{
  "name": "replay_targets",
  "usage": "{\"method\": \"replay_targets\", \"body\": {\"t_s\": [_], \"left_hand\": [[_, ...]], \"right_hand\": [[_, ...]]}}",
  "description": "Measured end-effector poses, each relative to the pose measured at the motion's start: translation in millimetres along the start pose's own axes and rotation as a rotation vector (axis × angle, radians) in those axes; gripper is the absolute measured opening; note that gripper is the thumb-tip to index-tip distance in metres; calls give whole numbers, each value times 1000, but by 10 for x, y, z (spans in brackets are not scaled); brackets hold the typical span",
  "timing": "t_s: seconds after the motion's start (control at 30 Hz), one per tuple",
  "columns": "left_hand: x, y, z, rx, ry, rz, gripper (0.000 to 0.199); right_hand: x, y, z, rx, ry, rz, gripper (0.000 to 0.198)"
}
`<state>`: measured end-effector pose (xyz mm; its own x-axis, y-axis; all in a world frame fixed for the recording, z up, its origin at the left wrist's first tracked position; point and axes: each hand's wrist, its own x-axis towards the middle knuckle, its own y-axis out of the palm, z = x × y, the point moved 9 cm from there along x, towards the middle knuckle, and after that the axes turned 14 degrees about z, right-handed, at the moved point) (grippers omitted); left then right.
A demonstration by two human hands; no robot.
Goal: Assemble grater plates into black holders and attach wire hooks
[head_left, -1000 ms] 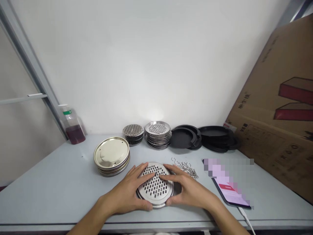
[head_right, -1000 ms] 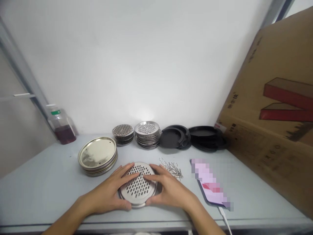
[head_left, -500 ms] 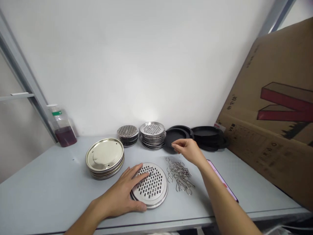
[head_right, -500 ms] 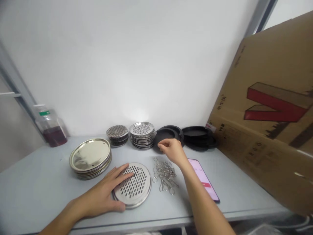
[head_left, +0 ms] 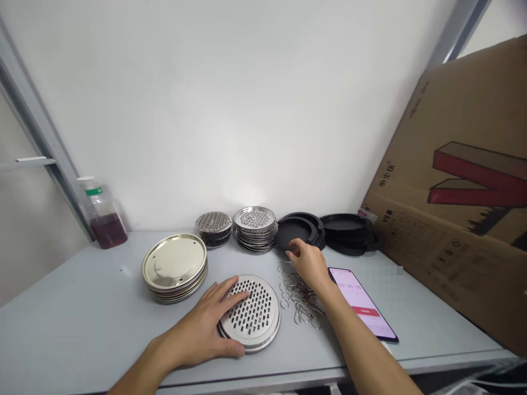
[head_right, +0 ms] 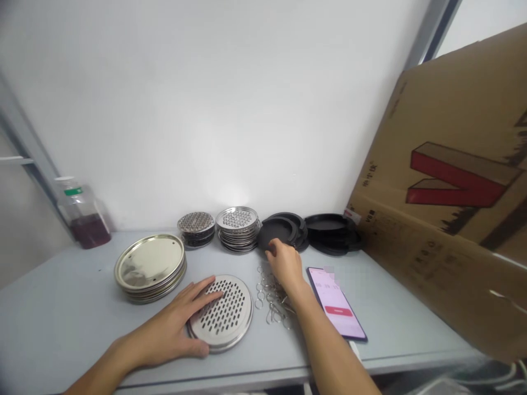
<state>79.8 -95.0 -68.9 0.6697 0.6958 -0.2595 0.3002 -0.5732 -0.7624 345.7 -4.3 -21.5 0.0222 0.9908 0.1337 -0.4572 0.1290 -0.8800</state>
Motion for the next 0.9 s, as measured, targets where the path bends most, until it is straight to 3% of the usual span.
{"method": "replay_targets", "body": {"t_s": [0.13, 0.3, 0.63, 0.9], "left_hand": [[-16, 8, 4, -13, -8, 10, 94], [-16, 9, -9, -15, -5, 16, 95], [-24, -21, -69, 34, 13, 7, 96], [-26, -26, -45, -15, 19, -9, 95]], "right_hand": [[25, 50, -50, 8, 22, -3, 42], [60, 100, -118, 141, 13, 10, 38], [82, 366, -300, 858, 157, 41, 38], [57, 336, -453, 1159, 191, -121, 23]]}}
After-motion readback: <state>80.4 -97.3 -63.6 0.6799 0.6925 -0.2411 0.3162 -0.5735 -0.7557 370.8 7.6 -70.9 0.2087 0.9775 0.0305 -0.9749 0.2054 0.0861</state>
